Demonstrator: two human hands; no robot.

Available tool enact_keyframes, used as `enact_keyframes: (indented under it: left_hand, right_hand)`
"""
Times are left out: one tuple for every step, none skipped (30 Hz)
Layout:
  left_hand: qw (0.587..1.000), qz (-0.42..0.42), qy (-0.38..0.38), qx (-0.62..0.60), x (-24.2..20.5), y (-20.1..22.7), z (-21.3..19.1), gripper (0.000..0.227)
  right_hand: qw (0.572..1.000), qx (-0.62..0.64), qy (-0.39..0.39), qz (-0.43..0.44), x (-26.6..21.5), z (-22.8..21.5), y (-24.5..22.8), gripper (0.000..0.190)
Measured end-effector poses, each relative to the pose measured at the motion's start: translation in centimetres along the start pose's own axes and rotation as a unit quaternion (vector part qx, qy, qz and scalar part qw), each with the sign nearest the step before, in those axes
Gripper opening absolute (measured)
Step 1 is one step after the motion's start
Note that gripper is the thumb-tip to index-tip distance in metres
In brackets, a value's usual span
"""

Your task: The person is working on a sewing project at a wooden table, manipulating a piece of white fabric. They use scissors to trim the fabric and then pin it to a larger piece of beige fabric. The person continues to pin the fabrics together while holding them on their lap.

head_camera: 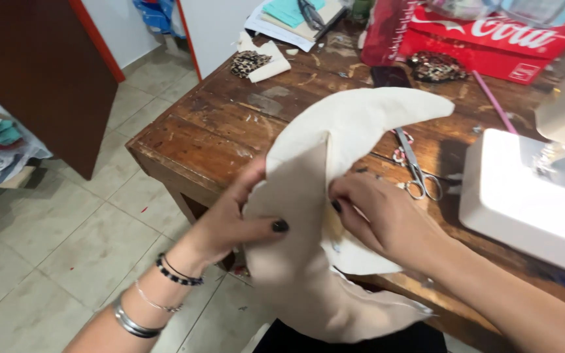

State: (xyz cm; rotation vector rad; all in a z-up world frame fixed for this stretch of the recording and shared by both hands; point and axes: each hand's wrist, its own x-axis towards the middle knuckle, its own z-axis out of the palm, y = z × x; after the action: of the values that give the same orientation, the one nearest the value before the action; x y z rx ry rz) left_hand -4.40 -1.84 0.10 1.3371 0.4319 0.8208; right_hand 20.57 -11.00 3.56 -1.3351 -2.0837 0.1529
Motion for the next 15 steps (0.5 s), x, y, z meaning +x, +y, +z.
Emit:
enact_keyframes:
  left_hand:
    - [1.000, 0.002, -0.006, -0.003, -0.6, -0.2, 1.1, 0.105]
    - [1.000, -0.011, 0.011, -0.002, -1.2, -0.5, 2.2, 0.087]
    - [0.999, -0.027, 0.023, -0.003, -1.8, -0.9, 3.4, 0.070]
    - [0.999, -0.029, 0.011, -0.006, -2.4, -1.8, 4.3, 0.070]
    - [0.999, 0.011, 0.029, 0.045, -3.0, -2.8, 5.3, 0.061]
    - [0.993, 0.052, 0.047, 0.095, -3.6, -4.0, 6.4, 0.054]
    - [0.995, 0.047, 0.036, 0.086, -4.3, -5.1, 7.5, 0.054]
    - [0.990, 0.047, 0.046, 0.128, -5.1, -6.3, 8.8, 0.051]
    - [0.983, 0.042, 0.054, 0.171, -6.0, -7.6, 9.9, 0.048]
    - [0.985, 0.034, 0.041, 0.164, -7.0, -8.8, 11.2, 0.048]
    - [0.987, 0.013, 0.044, 0.154, -7.8, -9.8, 12.4, 0.061]
    - [0.989, -0.008, 0.046, 0.143, -8.7, -10.9, 13.6, 0.076]
    - [0.989, -0.025, 0.032, 0.140, -9.4, -11.8, 14.1, 0.076]
    - [0.991, 0.027, 0.006, 0.134, -10.0, -12.8, 14.6, 0.041]
    - [0.989, 0.080, -0.017, 0.124, -10.8, -14.0, 15.2, 0.020]
  right_hand:
    - [1.000, -0.006, 0.002, 0.004, -1.3, -0.6, -0.6, 0.023]
    - [0.999, -0.051, 0.013, -0.008, -2.6, -1.2, -1.2, 0.021]
    - [0.995, -0.098, 0.024, -0.013, -4.3, -1.8, -1.9, 0.020]
    - [0.994, -0.105, 0.027, -0.003, -6.4, -1.8, -3.1, 0.020]
    - [0.991, -0.121, 0.039, -0.031, -8.6, -1.8, -4.4, 0.021]
    - [0.987, -0.138, 0.050, -0.059, -10.8, -1.7, -5.6, 0.022]
    - [0.987, -0.145, 0.047, -0.046, -12.7, -1.2, -6.3, 0.022]
    - [0.987, -0.146, 0.050, -0.037, -14.6, -0.7, -6.9, 0.020]
    - [0.988, -0.143, 0.056, -0.025, -16.6, 0.0, -7.6, 0.018]
    - [0.988, -0.147, 0.054, -0.009, -19.1, 0.9, -7.4, 0.018]
    - [0.983, -0.153, 0.092, 0.053, -21.3, 1.7, -7.1, 0.014]
    - [0.972, -0.158, 0.130, 0.115, -23.6, 2.6, -6.8, 0.011]
    - [0.970, -0.156, 0.128, 0.137, -25.2, 3.7, -7.3, 0.011]
    - [0.968, -0.129, 0.151, 0.154, -26.9, 5.0, -7.9, 0.012]
    - [0.965, -0.103, 0.173, 0.167, -28.8, 6.1, -8.4, 0.013]
